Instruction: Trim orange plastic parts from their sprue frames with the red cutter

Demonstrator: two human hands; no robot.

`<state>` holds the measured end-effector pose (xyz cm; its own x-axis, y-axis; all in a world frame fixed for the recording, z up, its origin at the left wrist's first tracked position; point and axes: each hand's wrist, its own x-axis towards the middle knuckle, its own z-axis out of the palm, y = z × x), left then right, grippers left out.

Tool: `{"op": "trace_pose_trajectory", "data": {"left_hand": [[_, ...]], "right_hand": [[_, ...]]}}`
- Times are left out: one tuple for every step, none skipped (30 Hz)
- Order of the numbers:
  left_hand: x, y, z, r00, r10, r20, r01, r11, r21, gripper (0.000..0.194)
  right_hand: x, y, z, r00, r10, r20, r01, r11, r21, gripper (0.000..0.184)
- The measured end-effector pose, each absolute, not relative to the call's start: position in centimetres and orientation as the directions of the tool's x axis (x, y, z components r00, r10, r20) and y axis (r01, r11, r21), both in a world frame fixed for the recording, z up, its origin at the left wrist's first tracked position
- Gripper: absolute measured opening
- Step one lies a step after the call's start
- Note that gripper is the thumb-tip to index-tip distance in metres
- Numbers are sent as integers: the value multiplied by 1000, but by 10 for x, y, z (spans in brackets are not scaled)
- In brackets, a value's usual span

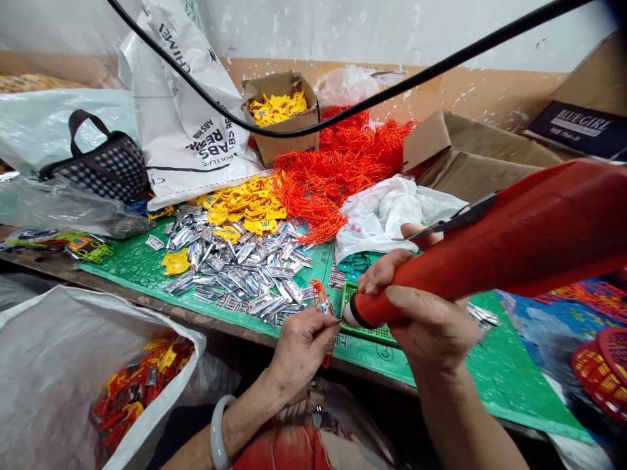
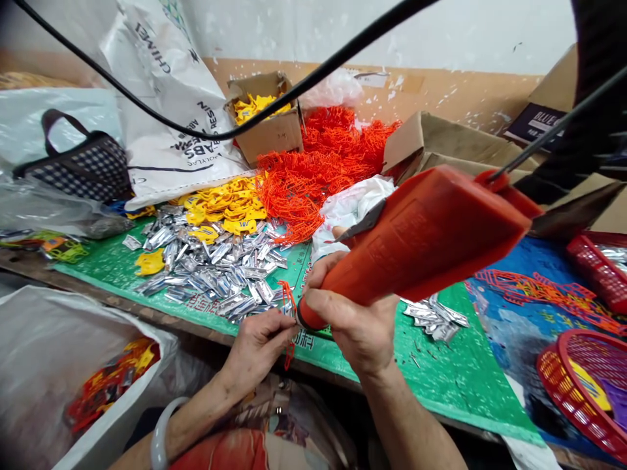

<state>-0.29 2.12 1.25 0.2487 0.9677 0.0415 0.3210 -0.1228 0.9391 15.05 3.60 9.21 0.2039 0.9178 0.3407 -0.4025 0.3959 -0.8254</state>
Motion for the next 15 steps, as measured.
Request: {"op": "trace_pose_trajectory", "data": {"left_hand": [[-3, 21, 13, 250, 967, 38, 326, -122, 937, 22], [-3, 21, 13, 252, 967, 32, 330, -117, 937, 22], [-3, 21, 13, 251, 968, 24, 331, -109, 937, 22], [-3, 21, 13, 251, 968, 15, 329, -100, 939, 22], [-3, 21, 13, 254, 967, 5, 326, -90, 941, 22], [-4, 21, 13, 256, 967, -6, 320, -79, 944, 22], [-4, 21, 13, 258, 966, -18, 313, -66, 948, 22], [-6, 21, 14, 257, 966, -31, 306, -51, 951, 24], [-7, 21, 14, 254, 966, -44, 302, -36, 953, 26], [-8, 21, 14, 250, 966, -61, 301, -17, 953, 28], [-10, 22, 14, 242, 967, -83, 302, 6, 953, 30], [-11, 22, 13, 236, 966, -108, 302, 33, 953, 31], [-12, 23, 13, 234, 963, -134, 301, 60, 952, 33], [-13, 23, 13, 234, 959, -158, 296, 84, 951, 35], [-13, 24, 13, 236, 956, -176, 288, 105, 952, 37]], "right_hand": [[150, 36, 92, 208, 918, 338, -396, 395, -829, 40], [149, 36, 91, 211, 918, 336, -389, 394, -833, 39], [149, 36, 91, 213, 918, 335, -380, 393, -837, 38], [149, 36, 91, 218, 917, 333, -372, 394, -841, 37], [149, 36, 91, 224, 916, 333, -365, 395, -843, 38], [150, 36, 91, 232, 914, 332, -360, 398, -844, 38], [151, 36, 92, 239, 913, 332, -359, 401, -843, 39], [151, 36, 93, 244, 912, 330, -364, 401, -841, 39], [152, 36, 93, 246, 912, 328, -374, 401, -836, 40], [153, 35, 94, 244, 913, 326, -387, 400, -831, 40], [153, 35, 94, 240, 915, 326, -402, 399, -824, 40], [153, 34, 95, 234, 916, 325, -415, 396, -819, 40], [153, 33, 95, 229, 917, 326, -424, 396, -814, 39], [153, 32, 94, 222, 919, 325, -432, 392, -812, 39], [152, 32, 94, 215, 922, 321, -439, 385, -812, 38]]}}
